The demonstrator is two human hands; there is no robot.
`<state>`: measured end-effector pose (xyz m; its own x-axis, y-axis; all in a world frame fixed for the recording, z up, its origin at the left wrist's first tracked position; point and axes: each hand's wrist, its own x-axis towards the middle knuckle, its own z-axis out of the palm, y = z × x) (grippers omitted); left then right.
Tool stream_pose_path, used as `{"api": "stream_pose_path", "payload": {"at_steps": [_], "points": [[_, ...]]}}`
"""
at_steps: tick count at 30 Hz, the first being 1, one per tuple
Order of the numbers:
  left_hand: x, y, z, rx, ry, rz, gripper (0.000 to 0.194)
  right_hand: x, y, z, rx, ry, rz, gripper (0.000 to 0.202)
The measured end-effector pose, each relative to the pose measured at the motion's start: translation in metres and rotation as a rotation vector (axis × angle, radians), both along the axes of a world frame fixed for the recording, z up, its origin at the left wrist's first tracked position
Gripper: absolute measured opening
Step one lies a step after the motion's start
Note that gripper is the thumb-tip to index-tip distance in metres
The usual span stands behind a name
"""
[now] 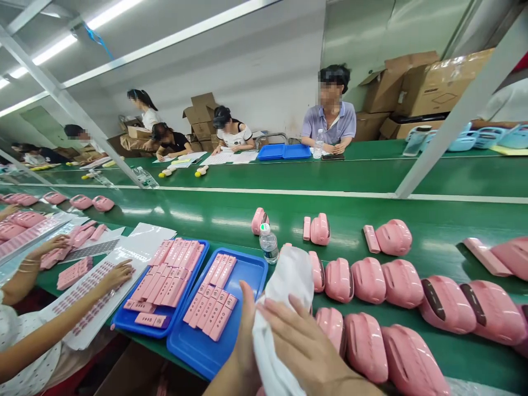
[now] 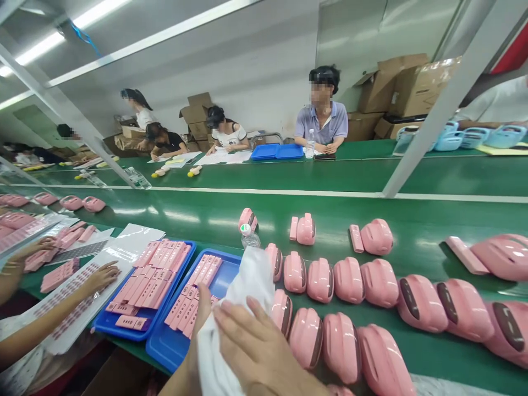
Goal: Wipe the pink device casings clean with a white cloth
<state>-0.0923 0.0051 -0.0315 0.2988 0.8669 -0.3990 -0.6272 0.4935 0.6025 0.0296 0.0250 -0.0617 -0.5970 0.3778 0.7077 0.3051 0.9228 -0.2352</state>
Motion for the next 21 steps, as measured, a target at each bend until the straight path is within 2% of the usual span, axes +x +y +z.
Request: {"api": "stream_pose_path", "payload": {"at_steps": [2, 5, 6, 8, 10, 11, 13, 15, 17, 19, 21], "points": [[0.003, -0.004, 0.002, 0.013, -0.026, 0.001, 0.078, 0.008, -0.002, 0.001, -0.018, -0.045, -0.005, 0.039], [0.011, -0.009, 0.006, 0.046, -0.066, 0.016, 0.080, 0.019, -0.004, 0.009, -0.093, 0.114, -0.175, 0.037], [0.013, -0.009, 0.008, 0.041, -0.069, 0.004, 0.080, 0.020, -0.005, 0.013, -0.079, 0.161, -0.180, 0.036], [0.016, -0.007, 0.011, 0.035, -0.081, -0.013, 0.080, 0.020, -0.009, 0.022, -0.086, 0.171, -0.065, 0.033], [0.017, -0.005, 0.013, 0.036, -0.086, -0.009, 0.075, 0.023, -0.010, 0.025, -0.233, 0.243, 0.024, 0.025], [0.017, -0.005, 0.014, 0.034, -0.078, -0.010, 0.070, 0.028, -0.009, 0.024, -0.362, 0.389, -0.034, 0.021], [0.020, -0.008, 0.015, 0.040, -0.037, -0.038, 0.054, 0.041, -0.003, 0.020, -0.550, 0.618, -0.239, 0.029], [0.024, -0.013, 0.018, 0.045, 0.019, -0.072, 0.043, 0.056, 0.003, 0.015, -0.632, 0.796, -0.461, 0.037], [0.029, -0.019, 0.022, 0.039, 0.072, -0.062, 0.039, 0.064, 0.003, 0.015, -0.722, 0.933, -0.630, 0.039], [0.034, -0.022, 0.025, 0.011, 0.105, -0.027, 0.038, 0.063, -0.002, 0.020, -0.751, 0.910, -0.674, 0.042], [0.039, -0.023, 0.025, -0.015, 0.118, 0.020, 0.032, 0.053, -0.011, 0.024, -0.697, 0.755, -0.573, 0.042]]}}
